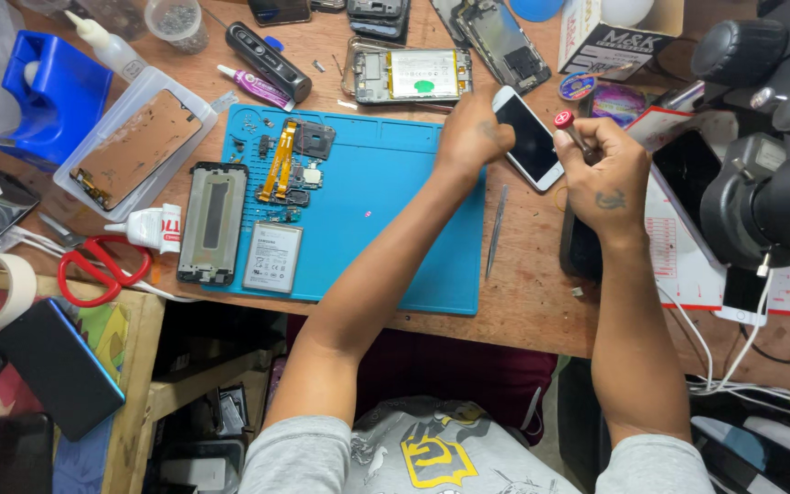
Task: The person reassembles a disassembled smartphone on a blue mat. They use a screwdriver to secure internal components, then attach the screen assembly and press the edges to seal the device. The person handles the phone and tools directly with their hands.
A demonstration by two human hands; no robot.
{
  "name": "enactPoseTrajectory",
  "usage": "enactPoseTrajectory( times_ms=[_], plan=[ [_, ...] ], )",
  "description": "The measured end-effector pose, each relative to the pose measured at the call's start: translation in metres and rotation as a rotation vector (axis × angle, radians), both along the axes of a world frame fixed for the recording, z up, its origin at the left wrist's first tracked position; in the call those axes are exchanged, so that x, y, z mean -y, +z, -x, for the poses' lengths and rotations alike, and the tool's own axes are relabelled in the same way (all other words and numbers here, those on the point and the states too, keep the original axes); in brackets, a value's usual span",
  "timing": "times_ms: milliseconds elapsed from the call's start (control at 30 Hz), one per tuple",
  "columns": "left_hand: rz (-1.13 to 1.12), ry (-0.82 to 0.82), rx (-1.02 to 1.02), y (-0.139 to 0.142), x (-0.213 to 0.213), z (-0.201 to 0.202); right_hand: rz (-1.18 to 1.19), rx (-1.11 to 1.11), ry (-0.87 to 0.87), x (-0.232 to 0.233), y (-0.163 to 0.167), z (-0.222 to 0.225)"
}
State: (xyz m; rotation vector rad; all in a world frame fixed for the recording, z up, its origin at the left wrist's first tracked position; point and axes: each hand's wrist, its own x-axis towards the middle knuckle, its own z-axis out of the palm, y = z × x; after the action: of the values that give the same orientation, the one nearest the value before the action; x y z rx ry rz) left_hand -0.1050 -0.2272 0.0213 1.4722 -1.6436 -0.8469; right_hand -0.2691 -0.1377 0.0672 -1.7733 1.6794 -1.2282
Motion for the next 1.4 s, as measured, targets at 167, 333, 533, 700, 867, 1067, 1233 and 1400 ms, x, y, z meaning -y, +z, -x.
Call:
enactPoseTrajectory(
  times_ms=[167,333,533,700,867,1067,1233,1400],
  plan=[
    [0.073,0.084,0.192,0.006,-0.016,0.001,0.02,-0.016,0.04,0.0,-0.002,-0.005],
    [0.18,0.125,0.294,0.005,-0.034,0.003,-0.033,-0.048,0.014,-0.004,-0.001,-0.012],
    [0.283,0.184,0.254,0.004,-0.049,0.005,-0.033,-0.087,0.026,-0.007,0.0,-0.021],
    [0.3,0.19,0.161,0.003,-0.055,0.001,-0.026,-0.09,0.048,-0.009,0.002,-0.024],
    [0.308,0.177,0.097,0.004,-0.059,-0.001,-0.025,-0.09,0.047,-0.011,0.003,-0.023],
    [0.324,0.229,0.304,0.005,-0.062,-0.002,-0.022,-0.093,0.036,-0.012,0.001,-0.025],
    [0.33,0.259,0.341,0.004,-0.063,0.001,-0.045,-0.1,0.045,-0.013,-0.002,-0.027],
    [0.295,0.237,0.325,0.007,-0.067,-0.004,-0.026,-0.124,0.052,-0.015,-0.004,-0.027]
  ],
)
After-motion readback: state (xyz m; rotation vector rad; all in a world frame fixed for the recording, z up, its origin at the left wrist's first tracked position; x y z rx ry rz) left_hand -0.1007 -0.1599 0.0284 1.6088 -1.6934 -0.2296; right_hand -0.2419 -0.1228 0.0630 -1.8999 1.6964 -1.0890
